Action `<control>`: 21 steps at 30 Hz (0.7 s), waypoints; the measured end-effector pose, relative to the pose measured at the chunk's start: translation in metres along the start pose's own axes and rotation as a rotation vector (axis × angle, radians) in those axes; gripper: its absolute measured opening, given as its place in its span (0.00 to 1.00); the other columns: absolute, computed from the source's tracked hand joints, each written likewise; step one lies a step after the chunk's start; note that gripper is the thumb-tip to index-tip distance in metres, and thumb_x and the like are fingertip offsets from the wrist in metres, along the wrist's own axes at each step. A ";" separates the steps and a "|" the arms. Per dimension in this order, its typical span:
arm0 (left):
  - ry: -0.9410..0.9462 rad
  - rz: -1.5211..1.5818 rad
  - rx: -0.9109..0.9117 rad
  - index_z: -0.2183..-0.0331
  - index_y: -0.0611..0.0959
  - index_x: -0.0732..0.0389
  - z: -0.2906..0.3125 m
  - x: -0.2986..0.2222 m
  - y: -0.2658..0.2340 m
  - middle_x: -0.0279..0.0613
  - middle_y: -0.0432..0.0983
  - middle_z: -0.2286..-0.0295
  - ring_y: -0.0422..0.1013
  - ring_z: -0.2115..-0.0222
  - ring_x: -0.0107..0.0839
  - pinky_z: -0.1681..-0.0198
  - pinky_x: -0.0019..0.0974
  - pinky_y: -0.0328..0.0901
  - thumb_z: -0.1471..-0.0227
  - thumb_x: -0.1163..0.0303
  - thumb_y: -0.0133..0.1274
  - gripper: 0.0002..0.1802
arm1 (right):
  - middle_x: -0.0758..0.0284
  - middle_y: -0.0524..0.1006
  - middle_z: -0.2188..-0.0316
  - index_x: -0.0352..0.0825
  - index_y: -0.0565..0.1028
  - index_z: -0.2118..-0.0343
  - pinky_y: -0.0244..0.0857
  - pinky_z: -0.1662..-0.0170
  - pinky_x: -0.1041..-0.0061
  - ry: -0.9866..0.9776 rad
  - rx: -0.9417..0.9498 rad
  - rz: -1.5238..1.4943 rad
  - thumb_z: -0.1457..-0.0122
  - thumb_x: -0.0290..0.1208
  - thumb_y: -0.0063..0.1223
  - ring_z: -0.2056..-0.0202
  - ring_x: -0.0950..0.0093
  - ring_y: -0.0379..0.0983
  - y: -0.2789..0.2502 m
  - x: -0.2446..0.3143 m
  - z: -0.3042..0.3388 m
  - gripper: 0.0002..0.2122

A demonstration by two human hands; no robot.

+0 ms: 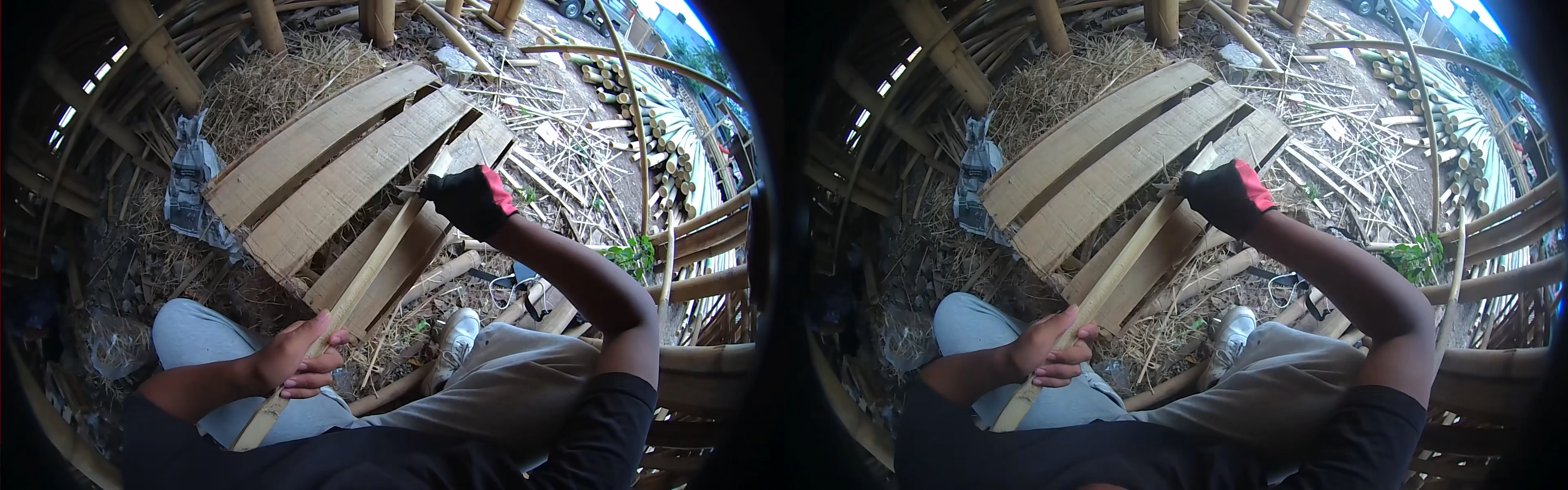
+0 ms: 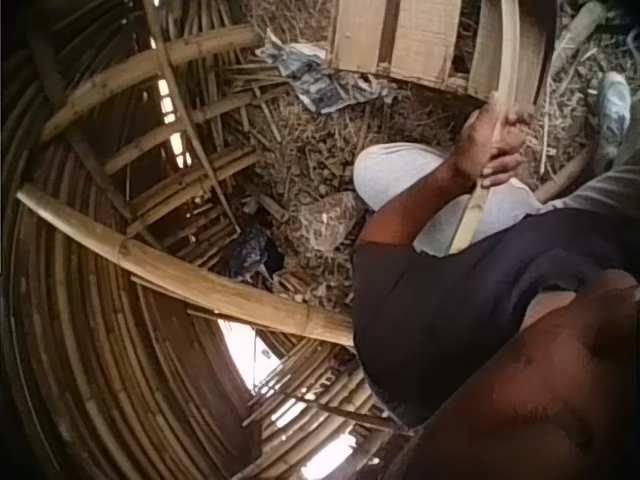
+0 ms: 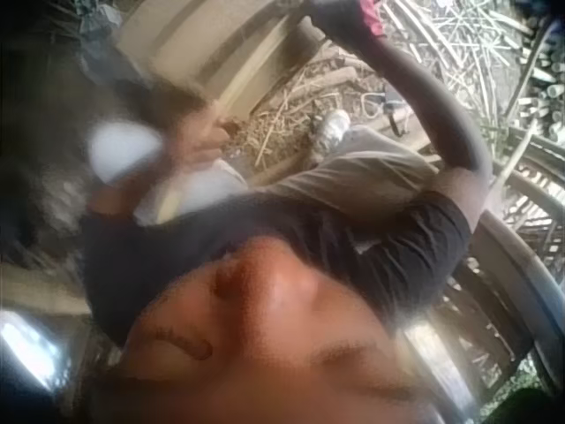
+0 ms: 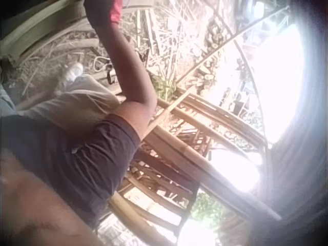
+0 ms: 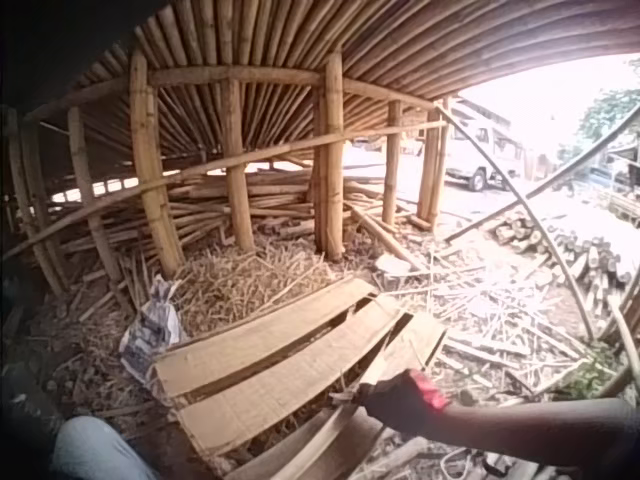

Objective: The person peels and shaves a thin strip of bamboo with a knife while holding it against a wooden crate.

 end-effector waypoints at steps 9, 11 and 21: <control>0.020 -0.016 0.068 0.65 0.62 0.49 0.004 0.002 0.005 0.27 0.53 0.87 0.52 0.93 0.21 0.94 0.26 0.53 0.34 0.38 0.30 0.24 | 0.58 0.82 0.74 0.38 0.79 0.66 0.72 0.70 0.59 0.566 0.286 0.518 0.40 0.31 0.46 0.72 0.59 0.81 0.033 -0.170 0.063 0.08; 0.027 -0.018 0.037 0.64 0.62 0.49 0.003 0.003 -0.002 0.27 0.53 0.87 0.52 0.93 0.20 0.94 0.26 0.53 0.34 0.38 0.30 0.24 | 0.59 0.82 0.75 0.39 0.77 0.66 0.71 0.71 0.59 0.568 0.260 0.455 0.40 0.31 0.46 0.72 0.58 0.81 0.027 -0.148 0.062 0.07; 0.083 -0.373 -0.180 0.65 0.61 0.53 -0.009 0.000 0.013 0.27 0.53 0.85 0.51 0.92 0.19 0.91 0.25 0.54 0.32 0.41 0.28 0.24 | 0.64 0.75 0.84 0.42 0.77 0.66 0.66 0.79 0.63 0.153 0.198 -0.275 0.47 0.32 0.57 0.81 0.63 0.77 -0.046 0.073 0.010 0.06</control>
Point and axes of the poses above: each hand's wrist, its own z-axis away from the middle knuckle, its own y-axis out of the palm, x = y × z, the point moved 1 cm from there along -z, towards the middle knuckle
